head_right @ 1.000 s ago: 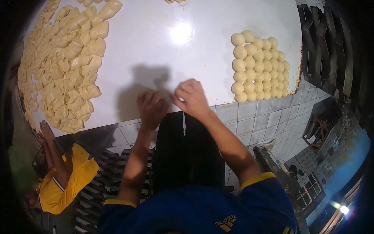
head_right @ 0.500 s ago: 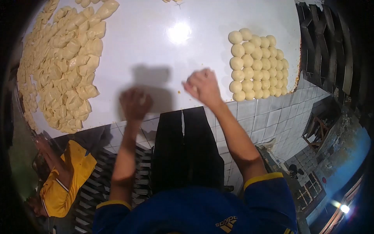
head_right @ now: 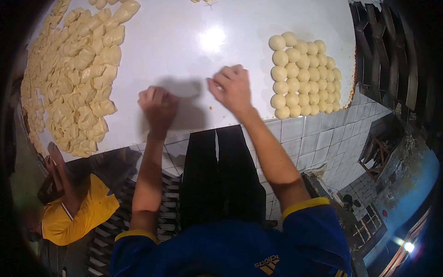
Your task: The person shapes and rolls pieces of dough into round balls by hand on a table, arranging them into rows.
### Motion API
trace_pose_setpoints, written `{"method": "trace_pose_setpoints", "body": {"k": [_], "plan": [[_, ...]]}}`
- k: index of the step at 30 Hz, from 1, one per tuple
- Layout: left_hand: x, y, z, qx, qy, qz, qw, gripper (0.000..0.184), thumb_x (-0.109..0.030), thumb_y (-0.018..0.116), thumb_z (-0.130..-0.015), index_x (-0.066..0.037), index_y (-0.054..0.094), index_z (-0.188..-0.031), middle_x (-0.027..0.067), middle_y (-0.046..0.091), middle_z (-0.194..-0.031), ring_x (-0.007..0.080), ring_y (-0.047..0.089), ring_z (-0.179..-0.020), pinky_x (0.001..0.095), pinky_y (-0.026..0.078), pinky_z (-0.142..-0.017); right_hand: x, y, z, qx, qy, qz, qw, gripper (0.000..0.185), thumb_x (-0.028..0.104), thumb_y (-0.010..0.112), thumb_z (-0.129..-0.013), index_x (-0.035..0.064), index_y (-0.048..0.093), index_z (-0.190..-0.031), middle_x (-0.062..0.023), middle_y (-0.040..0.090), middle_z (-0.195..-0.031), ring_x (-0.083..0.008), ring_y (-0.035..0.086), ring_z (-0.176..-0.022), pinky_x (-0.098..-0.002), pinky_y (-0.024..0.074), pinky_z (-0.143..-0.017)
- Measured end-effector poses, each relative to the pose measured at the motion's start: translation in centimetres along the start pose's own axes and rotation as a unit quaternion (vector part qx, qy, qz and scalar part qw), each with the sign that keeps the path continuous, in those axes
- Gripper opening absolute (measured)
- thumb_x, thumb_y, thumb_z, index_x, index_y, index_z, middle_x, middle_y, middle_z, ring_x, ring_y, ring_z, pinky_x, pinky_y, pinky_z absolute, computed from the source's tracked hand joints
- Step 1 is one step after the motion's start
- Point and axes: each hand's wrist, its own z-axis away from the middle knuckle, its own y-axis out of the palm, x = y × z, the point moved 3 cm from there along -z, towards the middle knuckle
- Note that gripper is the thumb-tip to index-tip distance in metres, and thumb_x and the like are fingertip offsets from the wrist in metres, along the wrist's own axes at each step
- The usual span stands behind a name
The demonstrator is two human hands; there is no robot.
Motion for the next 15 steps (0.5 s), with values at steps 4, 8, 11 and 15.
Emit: {"method": "trace_pose_setpoints", "body": {"k": [4,8,11,15], "plan": [[-5.0,1.8,2.0,-0.029,0.071,0.059,0.995,0.015,-0.020,0.084,-0.088,-0.016,0.070,-0.093,0.0064,0.070,-0.102,0.0331,0.066,-0.109,0.0533,0.046,-0.103,4.7,2.3,3.2,0.070,0.016,-0.073,0.995,0.022,0.023,0.092,-0.087,0.0160,0.071,-0.087,-0.0030,0.067,-0.099,-0.0306,0.063,-0.101,-0.0464,0.0499,-0.087],[0.4,0.5,5.2,-0.025,0.098,0.022,0.995,0.015,-0.017,0.083,-0.088,-0.013,0.070,-0.095,0.0078,0.070,-0.102,0.0352,0.064,-0.104,0.0542,0.047,-0.098,0.8,-0.9,6.6,0.064,-0.041,-0.092,0.993,0.026,0.021,0.093,-0.088,0.0151,0.068,-0.084,-0.0012,0.063,-0.091,-0.0290,0.064,-0.101,-0.0460,0.0491,-0.086],[0.7,-0.2,0.6,-0.048,0.073,-0.015,0.996,0.014,-0.018,0.083,-0.090,-0.013,0.072,-0.097,0.0067,0.070,-0.101,0.0348,0.063,-0.101,0.0534,0.048,-0.094,-1.0,-1.0,1.4,0.041,-0.012,0.019,0.999,0.024,0.022,0.091,-0.092,0.0159,0.070,-0.082,0.0007,0.067,-0.091,-0.0292,0.063,-0.099,-0.0452,0.0484,-0.084],[-4.9,1.6,-1.1,-0.051,0.078,0.032,0.995,0.014,-0.021,0.081,-0.092,-0.014,0.069,-0.094,0.0061,0.070,-0.101,0.0338,0.064,-0.098,0.0524,0.048,-0.092,3.6,3.2,0.2,0.047,0.028,-0.042,0.998,0.017,0.019,0.088,-0.091,0.0149,0.072,-0.086,-0.0028,0.070,-0.098,-0.0313,0.064,-0.101,-0.0456,0.0514,-0.089]]}}
